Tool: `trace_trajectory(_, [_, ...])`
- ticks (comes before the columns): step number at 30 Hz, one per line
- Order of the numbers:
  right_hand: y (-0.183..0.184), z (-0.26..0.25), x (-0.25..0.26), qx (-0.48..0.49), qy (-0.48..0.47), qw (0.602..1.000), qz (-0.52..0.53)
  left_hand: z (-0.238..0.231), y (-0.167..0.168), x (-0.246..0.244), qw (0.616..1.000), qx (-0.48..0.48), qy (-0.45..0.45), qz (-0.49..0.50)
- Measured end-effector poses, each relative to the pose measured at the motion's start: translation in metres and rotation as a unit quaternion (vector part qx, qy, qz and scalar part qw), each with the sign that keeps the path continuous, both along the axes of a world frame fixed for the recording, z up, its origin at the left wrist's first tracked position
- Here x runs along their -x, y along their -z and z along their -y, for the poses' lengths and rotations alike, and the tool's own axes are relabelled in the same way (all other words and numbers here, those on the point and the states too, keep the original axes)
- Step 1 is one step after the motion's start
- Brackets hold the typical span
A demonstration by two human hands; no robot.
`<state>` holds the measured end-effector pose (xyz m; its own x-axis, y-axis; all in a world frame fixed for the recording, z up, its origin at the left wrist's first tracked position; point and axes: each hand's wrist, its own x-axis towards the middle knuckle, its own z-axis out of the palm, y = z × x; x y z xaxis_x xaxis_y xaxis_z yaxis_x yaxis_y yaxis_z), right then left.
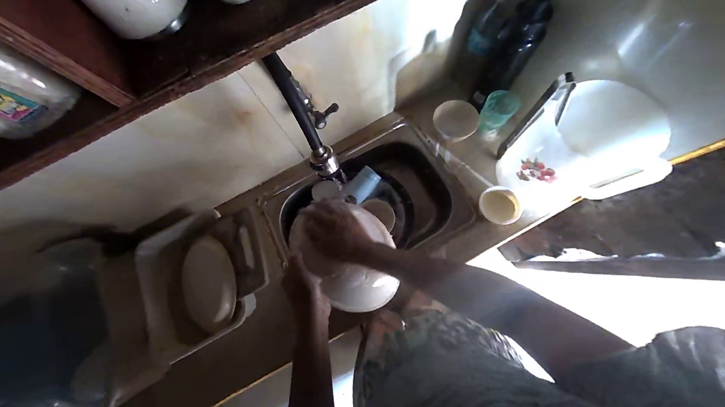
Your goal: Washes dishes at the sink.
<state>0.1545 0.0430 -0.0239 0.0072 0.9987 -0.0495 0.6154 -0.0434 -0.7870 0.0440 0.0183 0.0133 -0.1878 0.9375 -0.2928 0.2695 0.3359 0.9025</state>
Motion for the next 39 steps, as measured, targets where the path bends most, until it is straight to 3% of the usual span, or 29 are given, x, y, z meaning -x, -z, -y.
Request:
trace_trajectory(3, [-0.006, 0.055, 0.021, -0.175, -0.094, 0.980, 0.001, -0.011, 0.007, 0.015, 0.999, -0.029, -0.002, 0.031])
trace_trajectory(5, [0.019, 0.073, 0.006, -0.249, -0.072, 0.966, 0.001, -0.013, 0.002, 0.027, 0.999, 0.004, -0.024, 0.030])
trace_trajectory(7, [0.036, 0.062, -0.016, -0.163, 0.024, 0.986, -0.037, -0.010, 0.000, 0.026, 0.996, 0.016, -0.069, 0.052])
trace_trajectory(9, [0.027, 0.034, -0.034, 0.047, 0.074, 0.994, -0.069, -0.004, 0.003, 0.021, 0.996, 0.018, -0.074, 0.053])
trace_trajectory(11, [0.016, 0.016, -0.028, 0.092, 0.062, 0.993, -0.026, -0.002, 0.003, 0.011, 0.998, 0.003, -0.054, 0.028])
trace_trajectory(15, [0.000, 0.061, 0.021, -0.154, -0.046, 0.987, 0.001, -0.013, 0.013, 0.014, 0.994, -0.030, -0.080, 0.065])
trace_trajectory(16, [0.007, 0.074, 0.023, -0.227, -0.054, 0.972, 0.011, -0.016, 0.016, 0.022, 0.992, -0.019, -0.095, 0.081])
trace_trajectory(18, [0.032, 0.086, 0.017, -0.276, -0.003, 0.961, 0.013, -0.017, 0.019, 0.032, 0.986, -0.025, -0.112, 0.122])
trace_trajectory(20, [0.049, 0.074, 0.006, -0.217, 0.132, 0.965, -0.066, -0.012, 0.015, 0.029, 0.982, -0.046, -0.120, 0.140])
trace_trajectory(22, [0.035, 0.052, -0.014, -0.046, 0.230, 0.959, -0.161, -0.005, 0.009, 0.024, 0.981, -0.051, -0.124, 0.142])
trace_trajectory(24, [0.020, 0.027, -0.042, 0.093, 0.255, 0.937, -0.219, 0.000, 0.002, 0.018, 0.985, -0.055, -0.125, 0.107])
trace_trajectory(25, [0.021, 0.021, -0.053, 0.112, 0.253, 0.933, -0.231, 0.004, 0.000, 0.016, 0.987, -0.053, -0.119, 0.095])
trace_trajectory(29, [0.046, 0.007, -0.085, 0.103, 0.231, 0.932, -0.258, 0.009, 0.005, 0.034, 0.994, 0.008, 0.002, 0.104])
trace_trajectory(33, [0.026, -0.004, -0.100, 0.154, 0.152, 0.959, -0.182, -0.006, -0.009, 0.037, 0.975, 0.048, 0.216, 0.006])
trace_trajectory(36, [-0.016, -0.003, -0.064, 0.180, 0.123, 0.972, -0.087, -0.004, -0.012, 0.001, 0.943, 0.042, 0.317, -0.094])
trace_trajectory(37, [-0.023, 0.006, -0.049, 0.133, 0.096, 0.985, -0.061, -0.003, -0.012, -0.009, 0.937, 0.037, 0.325, -0.120])
trace_trajectory(39, [-0.023, 0.031, -0.030, -0.064, 0.003, 0.997, -0.031, 0.005, -0.015, -0.017, 0.933, 0.024, 0.325, -0.150])
